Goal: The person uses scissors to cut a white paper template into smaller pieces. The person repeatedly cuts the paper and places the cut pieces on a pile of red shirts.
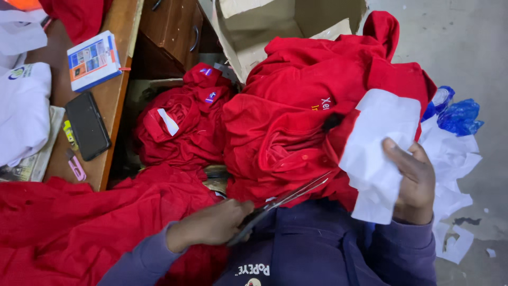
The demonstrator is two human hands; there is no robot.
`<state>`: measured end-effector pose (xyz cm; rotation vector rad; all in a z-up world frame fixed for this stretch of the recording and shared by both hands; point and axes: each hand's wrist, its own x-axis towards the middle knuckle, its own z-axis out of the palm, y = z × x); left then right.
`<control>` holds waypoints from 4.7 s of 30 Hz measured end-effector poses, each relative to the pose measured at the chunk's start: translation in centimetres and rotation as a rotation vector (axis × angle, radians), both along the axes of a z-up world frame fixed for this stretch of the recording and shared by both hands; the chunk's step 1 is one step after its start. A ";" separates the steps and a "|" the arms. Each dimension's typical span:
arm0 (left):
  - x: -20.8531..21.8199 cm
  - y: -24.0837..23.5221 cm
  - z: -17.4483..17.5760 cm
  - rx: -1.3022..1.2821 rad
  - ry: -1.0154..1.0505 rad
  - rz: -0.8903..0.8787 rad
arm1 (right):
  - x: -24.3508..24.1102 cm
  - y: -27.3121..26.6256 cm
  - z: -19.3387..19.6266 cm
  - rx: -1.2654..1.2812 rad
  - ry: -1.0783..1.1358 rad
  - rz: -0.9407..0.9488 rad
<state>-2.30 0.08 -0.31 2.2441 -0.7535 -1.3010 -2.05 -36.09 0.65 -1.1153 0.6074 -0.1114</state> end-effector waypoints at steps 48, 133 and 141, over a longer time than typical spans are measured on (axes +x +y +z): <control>0.4 -8.1 -1.1 -0.178 -0.323 -0.012 | -7.3 -1.5 -9.7 -0.555 0.301 0.552; 1.5 -3.9 1.9 0.034 -0.551 -0.155 | -5.9 2.6 -8.5 -0.999 -0.649 0.709; 2.9 -5.8 0.2 -0.035 -0.557 -0.023 | -5.0 2.4 -4.5 -0.932 -0.712 0.809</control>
